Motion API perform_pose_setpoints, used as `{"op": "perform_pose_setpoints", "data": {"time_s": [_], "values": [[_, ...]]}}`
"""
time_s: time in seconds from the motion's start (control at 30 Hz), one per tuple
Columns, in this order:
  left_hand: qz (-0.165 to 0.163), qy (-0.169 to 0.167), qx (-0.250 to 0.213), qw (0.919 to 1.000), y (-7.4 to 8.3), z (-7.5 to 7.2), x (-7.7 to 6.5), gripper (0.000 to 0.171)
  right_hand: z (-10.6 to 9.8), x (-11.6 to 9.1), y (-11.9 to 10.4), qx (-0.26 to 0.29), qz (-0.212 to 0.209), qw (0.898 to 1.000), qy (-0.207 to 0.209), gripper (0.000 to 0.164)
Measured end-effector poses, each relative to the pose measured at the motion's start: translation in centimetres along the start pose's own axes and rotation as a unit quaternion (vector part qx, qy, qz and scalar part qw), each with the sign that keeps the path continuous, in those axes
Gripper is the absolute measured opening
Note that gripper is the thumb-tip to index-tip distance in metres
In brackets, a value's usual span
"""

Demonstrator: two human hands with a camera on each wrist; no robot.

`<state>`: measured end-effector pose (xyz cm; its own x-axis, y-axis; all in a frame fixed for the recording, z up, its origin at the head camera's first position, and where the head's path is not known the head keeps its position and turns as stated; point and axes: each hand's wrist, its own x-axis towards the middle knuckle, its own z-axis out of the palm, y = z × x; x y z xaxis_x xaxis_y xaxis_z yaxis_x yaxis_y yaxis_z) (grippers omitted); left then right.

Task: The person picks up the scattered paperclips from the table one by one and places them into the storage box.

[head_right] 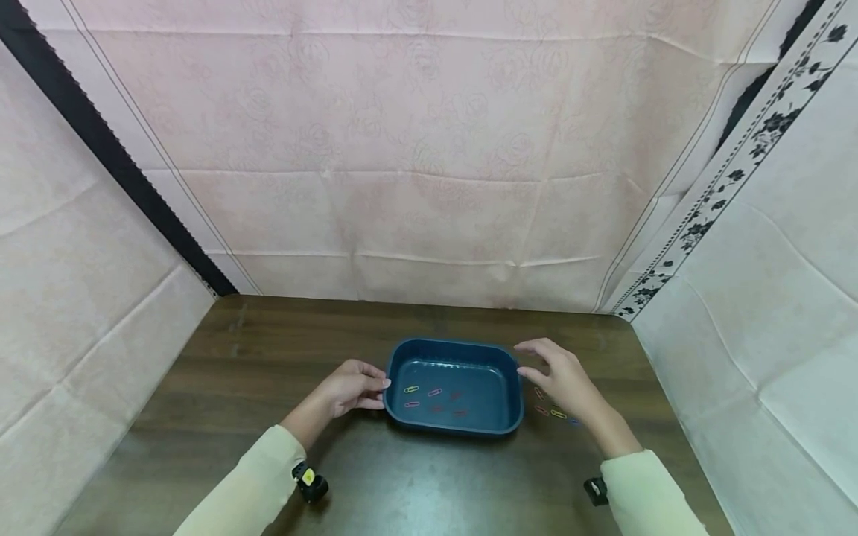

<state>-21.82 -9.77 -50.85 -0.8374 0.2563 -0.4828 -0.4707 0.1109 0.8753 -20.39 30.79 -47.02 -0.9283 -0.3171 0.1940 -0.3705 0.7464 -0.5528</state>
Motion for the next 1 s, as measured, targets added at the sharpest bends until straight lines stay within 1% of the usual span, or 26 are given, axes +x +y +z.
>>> {"op": "perform_pose_setpoints", "data": {"time_s": [0.17, 0.3, 0.53, 0.73, 1.0], "values": [[0.002, 0.0, 0.002, 1.0, 0.0, -0.1, 0.0, 0.029, 0.4, -0.6, 1.4, -0.012, 0.016, 1.0, 0.003, 0.041], [0.002, 0.002, 0.005, 1.0, 0.0, 0.0, 0.0, 0.029, 0.9, -1.3, 2.6, -0.026, 0.019, 0.999, 0.012, 0.041], [0.001, 0.006, 0.011, 0.9999, 0.0, 0.1, -0.1, 0.03, 2.1, -2.3, 4.8, -0.037, 0.035, 0.999, 0.015, 0.04], [-0.003, 0.01, 0.013, 0.9999, 0.1, 0.2, -0.2, 0.031, 2.8, -2.6, 5.8, -0.039, 0.042, 0.998, 0.012, 0.039], [-0.003, 0.006, 0.01, 0.9999, 0.0, 0.1, -0.1, 0.031, 3.7, -2.7, 6.7, -0.047, 0.07, 0.996, 0.005, 0.032]]}}
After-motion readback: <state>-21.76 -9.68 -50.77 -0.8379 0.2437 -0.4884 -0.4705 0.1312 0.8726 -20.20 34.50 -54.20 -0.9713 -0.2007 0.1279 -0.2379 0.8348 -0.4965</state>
